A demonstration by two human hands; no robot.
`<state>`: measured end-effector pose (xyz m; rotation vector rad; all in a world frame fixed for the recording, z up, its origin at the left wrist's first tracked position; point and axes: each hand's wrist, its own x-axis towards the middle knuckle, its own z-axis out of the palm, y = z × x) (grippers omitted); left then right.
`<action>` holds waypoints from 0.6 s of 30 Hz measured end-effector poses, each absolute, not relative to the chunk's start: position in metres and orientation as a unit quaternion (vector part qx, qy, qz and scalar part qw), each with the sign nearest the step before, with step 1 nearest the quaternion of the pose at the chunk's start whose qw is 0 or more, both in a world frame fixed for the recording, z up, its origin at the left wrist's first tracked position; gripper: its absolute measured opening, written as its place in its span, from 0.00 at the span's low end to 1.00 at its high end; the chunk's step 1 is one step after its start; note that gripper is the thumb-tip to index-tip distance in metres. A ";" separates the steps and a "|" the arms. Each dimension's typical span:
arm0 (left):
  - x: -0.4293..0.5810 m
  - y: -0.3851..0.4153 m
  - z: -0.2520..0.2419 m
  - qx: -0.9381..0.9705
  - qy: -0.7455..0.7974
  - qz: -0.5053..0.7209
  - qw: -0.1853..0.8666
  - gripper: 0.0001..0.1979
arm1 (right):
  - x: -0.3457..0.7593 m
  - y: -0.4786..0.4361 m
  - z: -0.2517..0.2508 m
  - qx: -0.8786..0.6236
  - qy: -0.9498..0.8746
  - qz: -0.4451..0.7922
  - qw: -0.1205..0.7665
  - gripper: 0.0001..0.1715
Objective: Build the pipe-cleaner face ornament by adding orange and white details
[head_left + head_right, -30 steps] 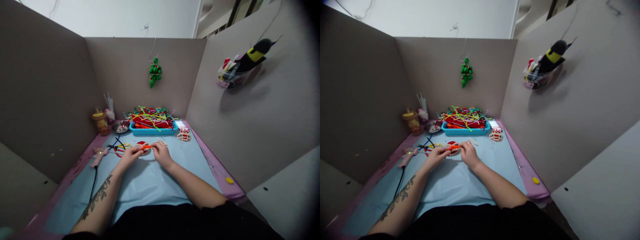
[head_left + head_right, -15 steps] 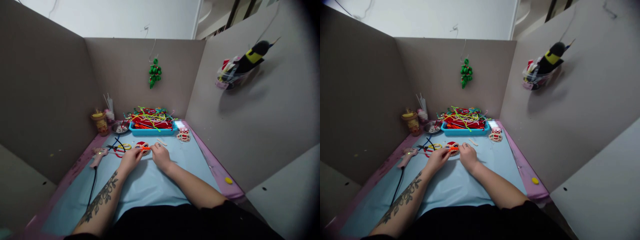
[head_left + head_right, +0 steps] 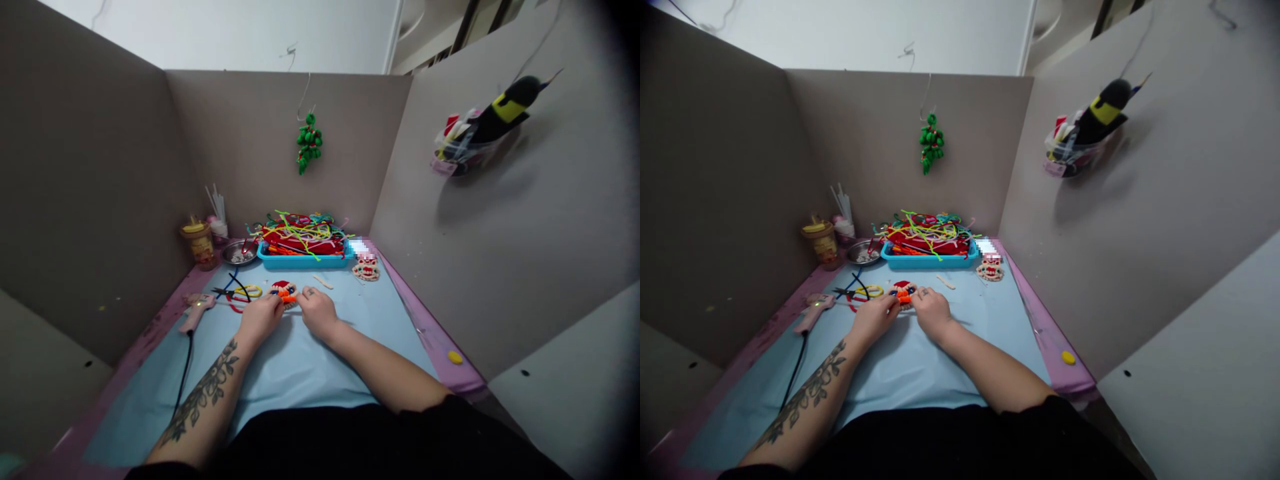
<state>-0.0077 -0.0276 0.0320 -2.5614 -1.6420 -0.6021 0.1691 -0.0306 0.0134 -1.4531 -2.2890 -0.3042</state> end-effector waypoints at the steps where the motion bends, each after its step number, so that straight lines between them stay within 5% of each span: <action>1: -0.010 -0.026 0.032 -0.828 -0.523 -0.201 0.026 0.11 | 0.170 -0.030 0.013 -0.511 -0.827 -0.108 0.207 0.14; 6: -0.028 -0.010 0.027 -0.832 -0.474 -0.286 -0.027 0.11 | 0.177 -0.025 0.010 -0.457 -0.850 -0.069 0.252 0.16; 12: -0.043 0.001 0.032 -0.798 -0.419 -0.350 -0.256 0.13 | 0.184 -0.017 0.007 -0.368 -0.819 0.093 0.430 0.15; 18: -0.044 -0.008 0.041 -0.741 -0.396 -0.324 -0.434 0.16 | 0.182 -0.021 0.015 -0.335 -0.772 0.183 0.508 0.10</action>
